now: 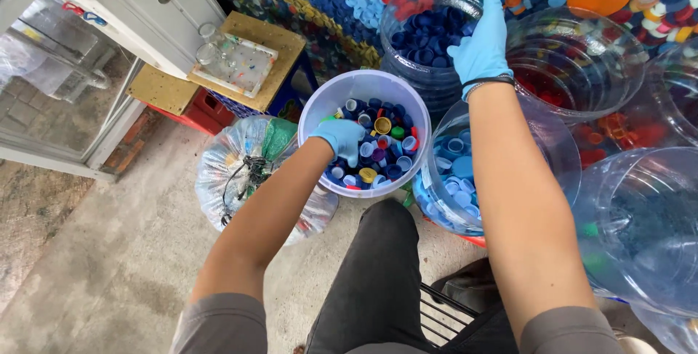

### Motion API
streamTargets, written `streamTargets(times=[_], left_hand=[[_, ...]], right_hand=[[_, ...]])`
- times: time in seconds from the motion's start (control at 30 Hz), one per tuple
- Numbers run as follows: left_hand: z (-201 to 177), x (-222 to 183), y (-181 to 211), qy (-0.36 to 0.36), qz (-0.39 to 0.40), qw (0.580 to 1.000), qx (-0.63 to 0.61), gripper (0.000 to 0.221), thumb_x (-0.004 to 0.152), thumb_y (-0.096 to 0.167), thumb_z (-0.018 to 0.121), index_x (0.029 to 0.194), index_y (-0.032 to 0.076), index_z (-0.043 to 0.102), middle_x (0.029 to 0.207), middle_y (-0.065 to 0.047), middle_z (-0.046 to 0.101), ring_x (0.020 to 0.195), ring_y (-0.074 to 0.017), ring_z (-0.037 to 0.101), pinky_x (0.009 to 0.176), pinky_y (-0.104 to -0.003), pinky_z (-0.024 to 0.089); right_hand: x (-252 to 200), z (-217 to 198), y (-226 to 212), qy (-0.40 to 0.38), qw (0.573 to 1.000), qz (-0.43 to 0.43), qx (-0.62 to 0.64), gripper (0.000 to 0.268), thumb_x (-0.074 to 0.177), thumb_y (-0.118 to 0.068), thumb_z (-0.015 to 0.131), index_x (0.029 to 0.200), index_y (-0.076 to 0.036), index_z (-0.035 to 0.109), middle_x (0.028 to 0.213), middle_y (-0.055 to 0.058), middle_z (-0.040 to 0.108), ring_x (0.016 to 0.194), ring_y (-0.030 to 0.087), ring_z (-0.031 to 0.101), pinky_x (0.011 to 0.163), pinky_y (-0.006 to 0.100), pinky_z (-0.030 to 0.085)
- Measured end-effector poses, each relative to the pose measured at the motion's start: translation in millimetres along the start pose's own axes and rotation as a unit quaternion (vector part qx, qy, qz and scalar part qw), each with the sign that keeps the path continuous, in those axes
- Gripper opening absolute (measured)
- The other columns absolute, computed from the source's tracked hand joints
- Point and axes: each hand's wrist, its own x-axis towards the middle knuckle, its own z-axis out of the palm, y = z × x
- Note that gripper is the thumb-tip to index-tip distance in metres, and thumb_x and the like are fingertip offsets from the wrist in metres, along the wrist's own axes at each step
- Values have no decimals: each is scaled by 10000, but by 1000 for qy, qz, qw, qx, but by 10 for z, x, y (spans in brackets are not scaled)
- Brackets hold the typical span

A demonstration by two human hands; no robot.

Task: Sorting plastic bottle caps by color into different containers

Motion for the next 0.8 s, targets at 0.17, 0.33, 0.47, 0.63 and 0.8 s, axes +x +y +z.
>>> streamTargets(times=[0.17, 0.33, 0.47, 0.63, 0.8], left_hand=[[283, 128, -137, 4, 19, 1000, -6, 611, 776, 209, 717, 1375, 172, 604, 1231, -145, 681, 1113, -369, 660, 910, -486, 574], [491, 137, -85, 22, 27, 999, 41, 466, 852, 73, 613, 1314, 138, 610, 1247, -185, 638, 1224, -389, 554, 923, -532, 554], [556, 187, -122, 76, -12, 996, 55, 382, 901, 102, 650, 1280, 155, 652, 1195, -140, 702, 1094, -375, 681, 836, -515, 608], [576, 283, -306, 51, 5, 998, 45, 596, 808, 130, 800, 1369, 160, 601, 1272, -172, 653, 1152, -393, 656, 916, -527, 581], [481, 7, -211, 46, 11, 998, -30, 676, 742, 98, 885, 1373, 98, 642, 1299, -196, 694, 1245, -404, 651, 1016, -546, 535]], right_hand=[[-117, -62, 290, -81, 982, -55, -163, 849, 867, -414, 627, 1599, -208, 250, 1695, 139, 302, 1551, 395, 272, 1212, 572, 263], [-174, -63, 450, -48, 974, -52, -217, 744, 940, -303, 603, 1607, -169, 301, 1668, 119, 366, 1544, 342, 320, 1225, 510, 285], [-59, -227, 461, -34, 981, -57, -182, 791, 898, -340, 634, 1596, -132, 323, 1631, 142, 425, 1503, 337, 417, 1191, 466, 396], [-543, -85, 671, -24, 966, -8, -258, 449, 861, -278, 685, 1296, -170, 697, 962, 1, 708, 827, 109, 676, 742, 252, 613], [-667, -382, 1488, -215, 902, -55, -369, 325, 887, -260, 812, 1198, -179, 766, 1153, 124, 764, 989, 271, 756, 786, 400, 637]])
